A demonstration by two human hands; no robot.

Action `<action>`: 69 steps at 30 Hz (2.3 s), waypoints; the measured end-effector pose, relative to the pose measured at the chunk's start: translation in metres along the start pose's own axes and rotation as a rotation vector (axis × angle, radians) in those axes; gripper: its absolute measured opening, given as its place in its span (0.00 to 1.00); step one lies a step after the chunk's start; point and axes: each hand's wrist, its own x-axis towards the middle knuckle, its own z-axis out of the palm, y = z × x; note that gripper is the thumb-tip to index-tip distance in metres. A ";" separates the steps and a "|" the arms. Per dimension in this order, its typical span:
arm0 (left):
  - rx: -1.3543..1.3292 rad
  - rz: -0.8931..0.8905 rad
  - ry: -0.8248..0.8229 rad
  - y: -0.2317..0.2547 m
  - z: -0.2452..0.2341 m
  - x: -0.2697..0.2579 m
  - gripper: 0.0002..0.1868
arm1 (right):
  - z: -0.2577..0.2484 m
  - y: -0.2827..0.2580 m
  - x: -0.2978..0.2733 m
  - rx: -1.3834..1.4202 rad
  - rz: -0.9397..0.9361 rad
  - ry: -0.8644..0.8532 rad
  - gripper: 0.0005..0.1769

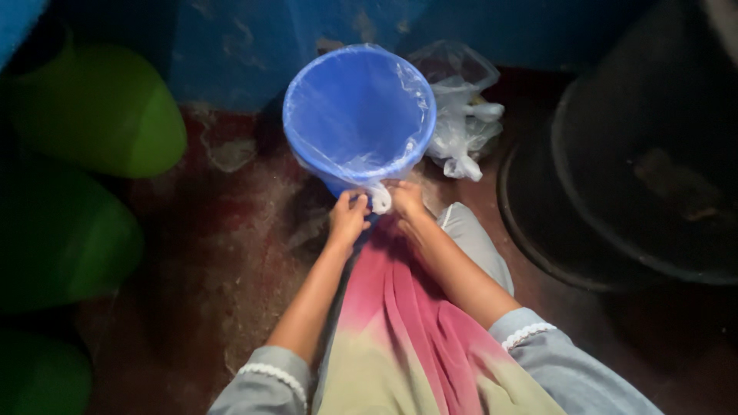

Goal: The person lines a blue plastic trash bin with a clear plastic bag. They push the bag into the bin, smooth the interior, fold the edges over the rim, and tie the excess plastic to secure it.

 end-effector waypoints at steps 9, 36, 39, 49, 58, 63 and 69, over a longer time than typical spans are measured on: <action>-0.701 -0.118 -0.269 -0.062 0.030 0.059 0.13 | -0.010 -0.040 -0.071 0.214 0.243 -0.170 0.11; 0.433 0.123 0.293 0.016 0.019 -0.001 0.17 | 0.008 -0.023 -0.035 0.382 0.149 0.157 0.10; 0.706 0.191 0.441 0.042 0.025 -0.024 0.18 | 0.029 -0.039 -0.062 0.268 0.085 0.105 0.12; 0.911 0.736 0.305 0.045 0.013 -0.054 0.11 | 0.060 -0.078 -0.113 -0.387 -0.186 0.152 0.13; 0.973 1.052 -0.069 0.116 0.009 -0.058 0.24 | 0.003 -0.091 -0.044 -0.705 -0.457 0.194 0.21; 1.097 1.317 0.100 0.175 0.008 -0.053 0.38 | -0.018 -0.128 -0.012 -0.393 -0.266 0.028 0.14; 0.980 1.071 -0.183 0.187 0.039 -0.014 0.30 | -0.013 -0.181 -0.006 -0.179 0.054 -0.040 0.09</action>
